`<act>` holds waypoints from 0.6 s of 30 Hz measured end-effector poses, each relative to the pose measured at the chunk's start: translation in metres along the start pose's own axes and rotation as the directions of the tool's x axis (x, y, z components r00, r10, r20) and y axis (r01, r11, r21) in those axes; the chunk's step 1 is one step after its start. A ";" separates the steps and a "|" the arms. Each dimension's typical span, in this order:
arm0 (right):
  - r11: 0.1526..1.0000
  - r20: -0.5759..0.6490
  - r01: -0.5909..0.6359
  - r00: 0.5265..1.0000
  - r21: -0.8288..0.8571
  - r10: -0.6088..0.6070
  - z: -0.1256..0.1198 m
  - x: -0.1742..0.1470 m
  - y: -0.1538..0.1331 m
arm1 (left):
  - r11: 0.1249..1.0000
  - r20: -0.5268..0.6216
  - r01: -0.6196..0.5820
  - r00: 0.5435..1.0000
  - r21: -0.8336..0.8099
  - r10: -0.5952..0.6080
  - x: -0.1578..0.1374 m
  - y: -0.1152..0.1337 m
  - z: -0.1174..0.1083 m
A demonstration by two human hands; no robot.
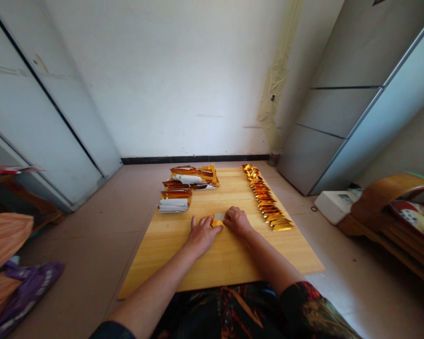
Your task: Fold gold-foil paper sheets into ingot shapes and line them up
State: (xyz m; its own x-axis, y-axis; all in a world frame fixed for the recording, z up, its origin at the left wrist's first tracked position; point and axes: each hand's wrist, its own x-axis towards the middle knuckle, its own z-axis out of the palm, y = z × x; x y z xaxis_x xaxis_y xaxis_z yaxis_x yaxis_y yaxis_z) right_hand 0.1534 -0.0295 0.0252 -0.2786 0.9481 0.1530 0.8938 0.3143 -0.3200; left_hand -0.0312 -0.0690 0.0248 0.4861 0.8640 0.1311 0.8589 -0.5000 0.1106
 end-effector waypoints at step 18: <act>0.966 -0.038 0.040 0.999 0.254 -0.032 0.005 0.008 0.019 | 0.998 0.048 0.059 0.997 -0.031 -0.058 0.004 0.004 -0.002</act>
State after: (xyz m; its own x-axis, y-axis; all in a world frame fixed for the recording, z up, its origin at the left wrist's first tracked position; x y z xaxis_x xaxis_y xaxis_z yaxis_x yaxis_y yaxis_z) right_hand 0.1667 -0.0156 0.0157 -0.2934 0.9352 0.1983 0.7630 0.3541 -0.5408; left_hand -0.0265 -0.0676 0.0281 0.4430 0.8933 0.0767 0.8808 -0.4495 0.1488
